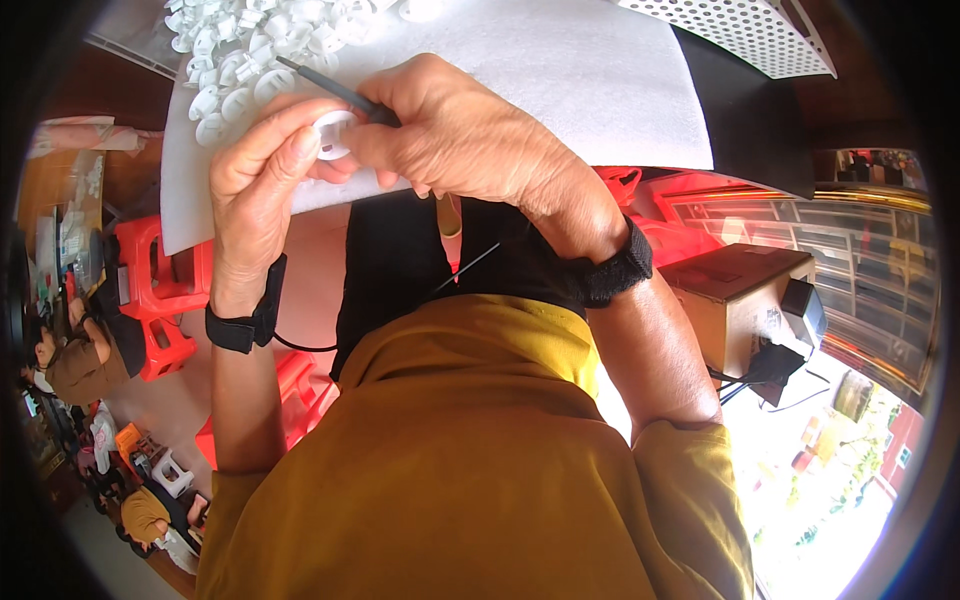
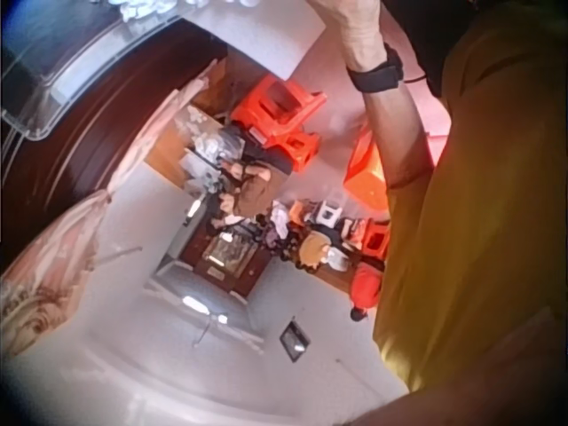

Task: Assembling or finishing small white plastic components using a handheld tool.

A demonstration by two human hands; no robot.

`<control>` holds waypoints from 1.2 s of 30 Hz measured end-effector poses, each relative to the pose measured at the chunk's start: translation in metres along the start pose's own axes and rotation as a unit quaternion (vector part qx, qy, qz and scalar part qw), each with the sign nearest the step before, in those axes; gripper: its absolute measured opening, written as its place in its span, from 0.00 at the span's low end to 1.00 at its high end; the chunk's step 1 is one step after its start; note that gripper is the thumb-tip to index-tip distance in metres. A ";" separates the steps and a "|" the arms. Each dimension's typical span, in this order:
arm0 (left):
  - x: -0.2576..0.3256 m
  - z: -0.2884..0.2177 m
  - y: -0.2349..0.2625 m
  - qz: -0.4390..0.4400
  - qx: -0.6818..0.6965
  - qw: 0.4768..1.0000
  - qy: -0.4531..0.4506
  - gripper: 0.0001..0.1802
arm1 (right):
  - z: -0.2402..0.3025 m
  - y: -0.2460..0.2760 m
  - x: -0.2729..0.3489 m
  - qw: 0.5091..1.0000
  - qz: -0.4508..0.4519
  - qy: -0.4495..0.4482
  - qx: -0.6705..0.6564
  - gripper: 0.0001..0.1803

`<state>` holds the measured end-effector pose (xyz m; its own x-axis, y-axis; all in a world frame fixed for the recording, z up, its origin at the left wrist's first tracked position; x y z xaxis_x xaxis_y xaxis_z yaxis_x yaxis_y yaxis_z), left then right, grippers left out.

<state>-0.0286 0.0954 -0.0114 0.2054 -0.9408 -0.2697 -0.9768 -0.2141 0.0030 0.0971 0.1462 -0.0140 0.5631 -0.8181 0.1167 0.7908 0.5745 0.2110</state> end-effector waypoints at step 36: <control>-0.002 0.011 0.010 -0.091 0.051 0.993 0.047 0.13 | 0.011 0.002 0.049 0.961 -0.079 0.150 0.218 0.06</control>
Point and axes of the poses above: each hand's wrist, its own x-axis away from the middle knuckle, its own y-axis out of the back of the hand, z = x × y, the point moved 7 cm from there along -x, towards the middle knuckle, and after that the axes turned 14 degrees about -z, right-handed, at the moved point
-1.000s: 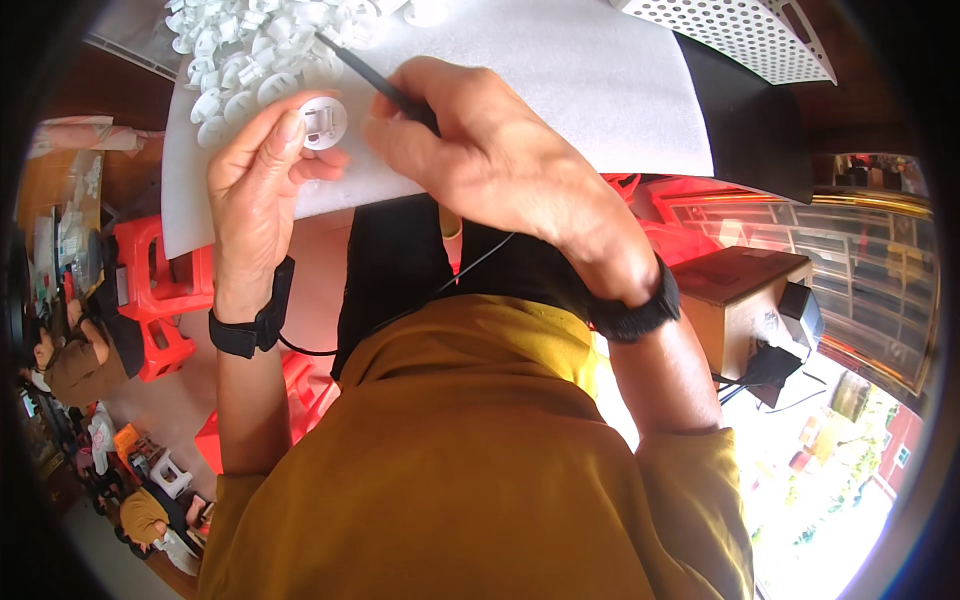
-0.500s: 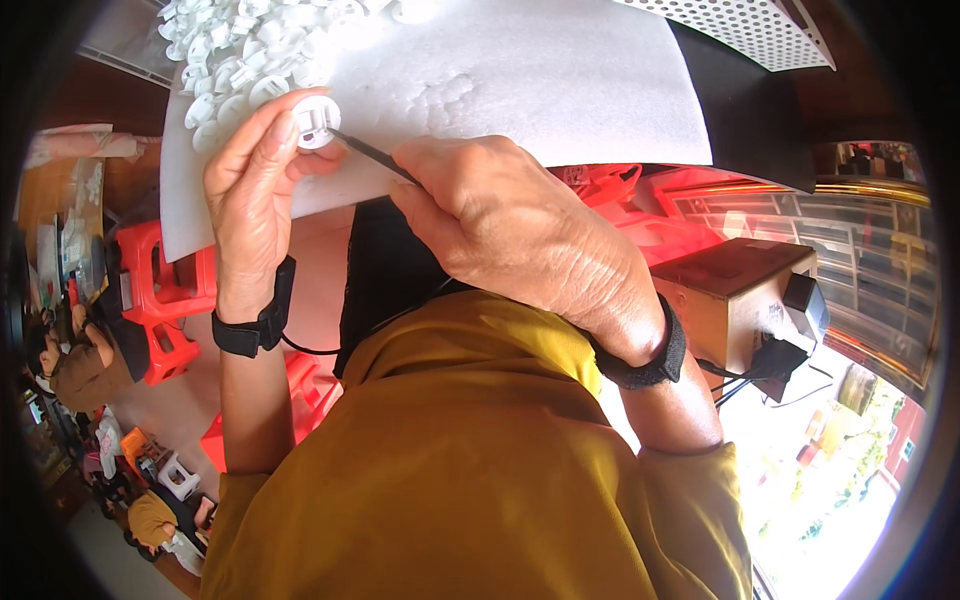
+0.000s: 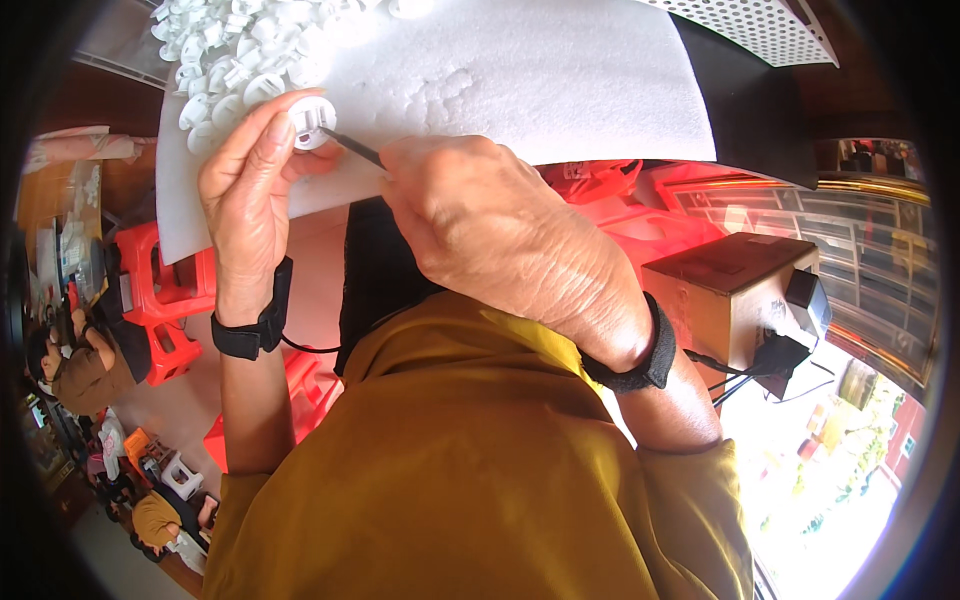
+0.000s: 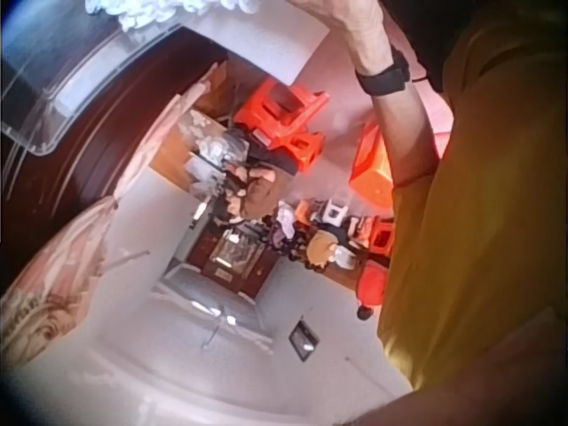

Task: Assembling or finishing small white plastic components using a handheld tool.

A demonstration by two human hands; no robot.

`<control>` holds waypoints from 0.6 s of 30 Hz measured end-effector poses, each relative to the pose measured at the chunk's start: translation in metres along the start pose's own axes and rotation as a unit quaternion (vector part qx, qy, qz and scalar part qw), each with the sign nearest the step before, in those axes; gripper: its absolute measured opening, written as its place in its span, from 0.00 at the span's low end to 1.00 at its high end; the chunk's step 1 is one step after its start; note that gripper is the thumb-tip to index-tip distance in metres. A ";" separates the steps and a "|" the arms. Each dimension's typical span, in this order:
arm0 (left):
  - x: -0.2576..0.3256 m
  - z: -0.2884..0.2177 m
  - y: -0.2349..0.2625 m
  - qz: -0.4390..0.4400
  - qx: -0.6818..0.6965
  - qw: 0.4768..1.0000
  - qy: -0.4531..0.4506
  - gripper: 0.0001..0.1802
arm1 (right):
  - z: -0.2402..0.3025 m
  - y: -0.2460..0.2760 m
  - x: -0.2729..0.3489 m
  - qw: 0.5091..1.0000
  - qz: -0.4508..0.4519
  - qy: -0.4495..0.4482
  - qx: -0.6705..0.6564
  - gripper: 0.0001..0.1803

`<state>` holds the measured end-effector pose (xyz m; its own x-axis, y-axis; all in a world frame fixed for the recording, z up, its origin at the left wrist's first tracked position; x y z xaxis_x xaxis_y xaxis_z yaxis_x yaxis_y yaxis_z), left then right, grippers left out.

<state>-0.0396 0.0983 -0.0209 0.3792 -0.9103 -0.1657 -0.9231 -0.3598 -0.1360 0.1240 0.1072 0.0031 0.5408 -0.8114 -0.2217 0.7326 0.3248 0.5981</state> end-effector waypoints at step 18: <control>-0.003 -0.004 -0.002 0.041 -0.127 0.989 -0.071 0.12 | 0.000 -0.007 -0.006 0.995 0.048 0.082 0.024 0.03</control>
Point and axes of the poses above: each hand's wrist, its own x-axis away from the middle knuckle, its own y-axis out of the back of the hand, z = x × y, the point moved 7 cm from there along -x, towards the middle knuckle, and after that the axes turned 14 degrees about -z, right-handed, at the moved point
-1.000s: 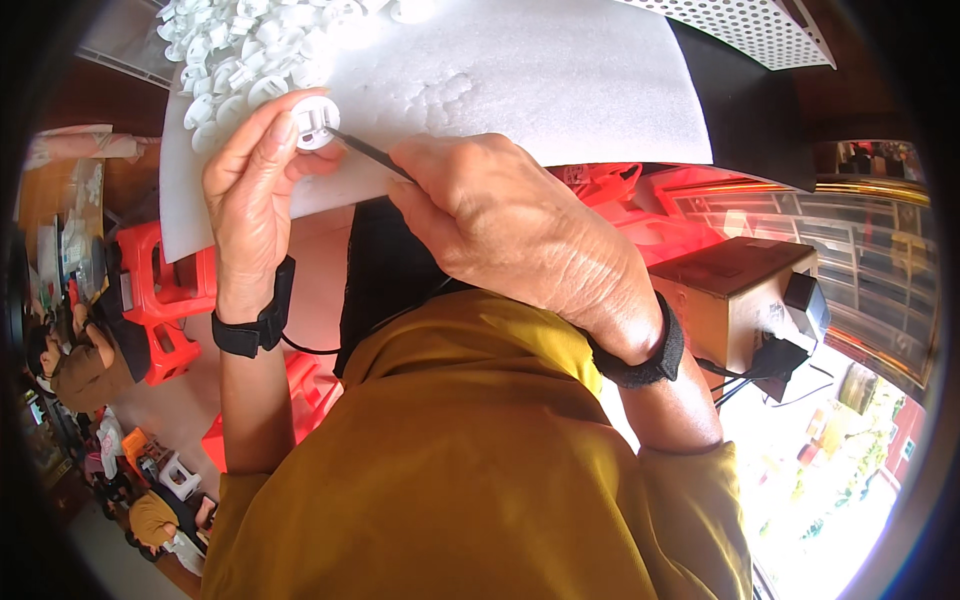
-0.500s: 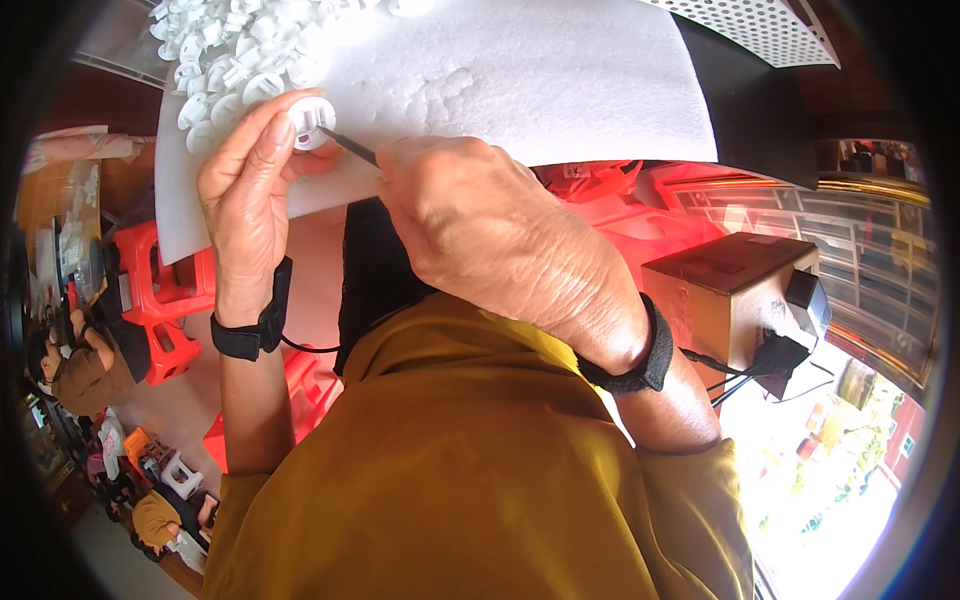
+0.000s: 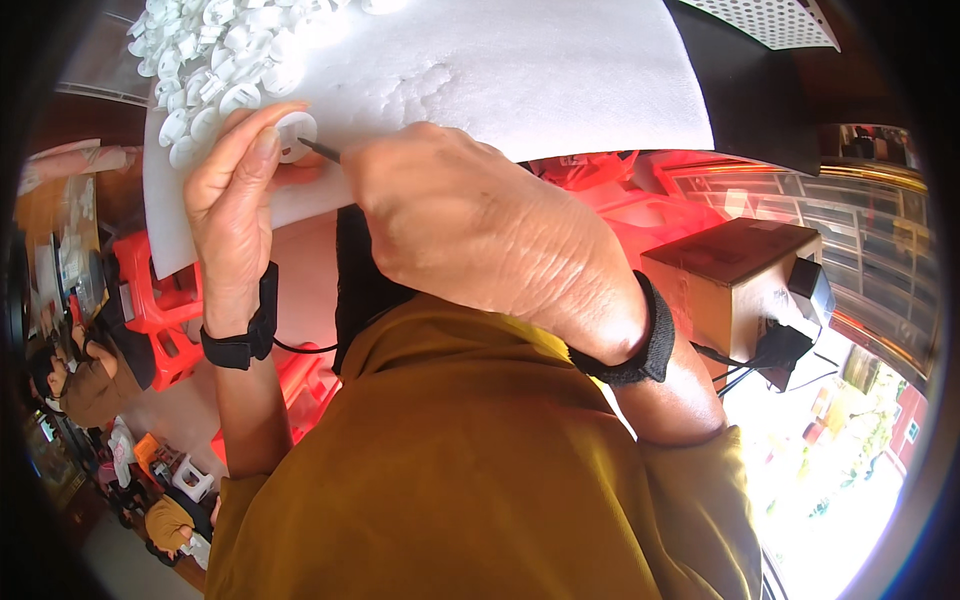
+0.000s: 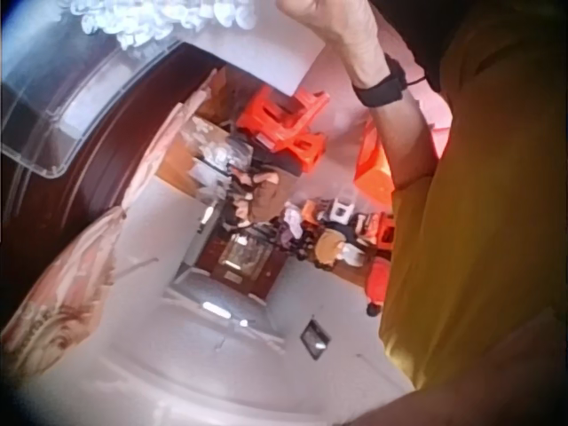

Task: Assembling or finishing small white plastic components using a handheld tool.

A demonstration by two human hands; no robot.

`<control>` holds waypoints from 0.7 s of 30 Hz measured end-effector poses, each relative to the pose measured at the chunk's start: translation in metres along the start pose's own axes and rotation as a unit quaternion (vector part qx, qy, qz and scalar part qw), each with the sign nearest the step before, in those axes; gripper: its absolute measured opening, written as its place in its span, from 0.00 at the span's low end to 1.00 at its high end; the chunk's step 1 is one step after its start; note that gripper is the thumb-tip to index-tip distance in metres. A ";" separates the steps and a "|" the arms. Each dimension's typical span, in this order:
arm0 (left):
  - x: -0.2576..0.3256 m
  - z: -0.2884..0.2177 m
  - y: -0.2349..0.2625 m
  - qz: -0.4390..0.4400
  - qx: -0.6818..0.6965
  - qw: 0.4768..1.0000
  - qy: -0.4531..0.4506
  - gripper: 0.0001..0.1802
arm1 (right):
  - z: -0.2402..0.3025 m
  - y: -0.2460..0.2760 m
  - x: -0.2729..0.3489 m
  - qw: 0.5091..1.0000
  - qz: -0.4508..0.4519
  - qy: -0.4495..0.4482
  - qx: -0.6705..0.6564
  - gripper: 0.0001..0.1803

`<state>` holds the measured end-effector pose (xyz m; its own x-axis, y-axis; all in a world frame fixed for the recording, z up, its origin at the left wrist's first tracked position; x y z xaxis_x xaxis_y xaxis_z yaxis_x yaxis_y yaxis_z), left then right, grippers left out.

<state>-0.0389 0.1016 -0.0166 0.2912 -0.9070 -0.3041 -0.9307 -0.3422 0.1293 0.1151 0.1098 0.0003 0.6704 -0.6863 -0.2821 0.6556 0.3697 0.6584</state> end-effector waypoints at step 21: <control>0.001 0.005 0.004 -0.019 0.163 0.979 0.125 0.18 | 0.009 0.014 0.026 0.991 -0.066 -0.087 -0.083 0.07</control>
Point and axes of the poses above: each hand's wrist, its own x-axis away from the middle knuckle, its own y-axis out of the back of the hand, z = x × y, the point moved 7 cm from there along -x, towards the middle knuckle, and after that the axes turned 14 degrees about -z, right-handed, at the moved point
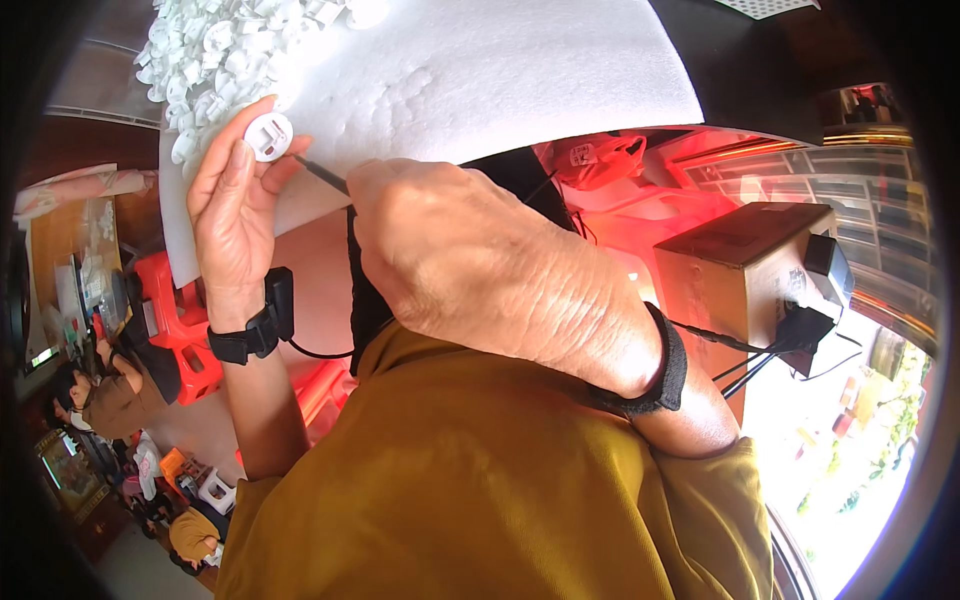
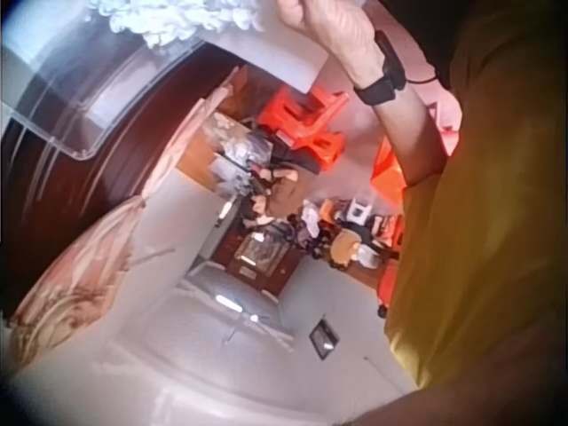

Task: Assembling or finishing small white plastic components using a handheld tool.

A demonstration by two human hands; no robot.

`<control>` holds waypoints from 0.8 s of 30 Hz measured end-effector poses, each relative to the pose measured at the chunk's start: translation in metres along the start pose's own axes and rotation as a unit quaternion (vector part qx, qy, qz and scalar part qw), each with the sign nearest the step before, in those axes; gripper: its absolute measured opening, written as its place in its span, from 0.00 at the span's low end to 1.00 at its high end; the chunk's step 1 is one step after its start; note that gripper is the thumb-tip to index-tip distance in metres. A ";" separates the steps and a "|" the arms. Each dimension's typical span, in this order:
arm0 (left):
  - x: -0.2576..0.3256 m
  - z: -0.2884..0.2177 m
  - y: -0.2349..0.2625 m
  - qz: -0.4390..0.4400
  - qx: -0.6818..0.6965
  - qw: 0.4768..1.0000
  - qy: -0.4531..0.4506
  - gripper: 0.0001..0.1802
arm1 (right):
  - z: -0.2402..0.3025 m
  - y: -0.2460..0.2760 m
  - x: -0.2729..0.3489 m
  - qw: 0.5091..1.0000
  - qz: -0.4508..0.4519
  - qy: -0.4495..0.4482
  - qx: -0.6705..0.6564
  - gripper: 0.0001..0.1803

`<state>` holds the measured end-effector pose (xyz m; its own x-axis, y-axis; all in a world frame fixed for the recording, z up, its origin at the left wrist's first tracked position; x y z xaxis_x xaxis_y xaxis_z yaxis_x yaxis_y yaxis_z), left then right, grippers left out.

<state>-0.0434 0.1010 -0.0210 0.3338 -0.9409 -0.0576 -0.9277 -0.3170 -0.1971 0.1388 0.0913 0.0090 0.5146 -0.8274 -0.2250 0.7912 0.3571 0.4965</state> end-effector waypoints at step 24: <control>0.002 -0.003 0.005 0.006 0.045 0.998 -0.031 0.15 | 0.017 -0.019 -0.021 0.999 -0.009 0.011 0.043 0.08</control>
<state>-0.0475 0.0968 -0.0192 0.3355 -0.9343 -0.1204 -0.9137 -0.2917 -0.2829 0.1076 0.0942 0.0181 0.5082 -0.8232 -0.2529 0.7701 0.3029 0.5615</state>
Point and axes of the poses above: each hand's wrist, its own x-axis away from the middle knuckle, its own y-axis out of the back of the hand, z = x × y, the point moved 7 cm from there along -x, towards the middle knuckle, and after that the axes turned 14 degrees about -z, right-handed, at the moved point
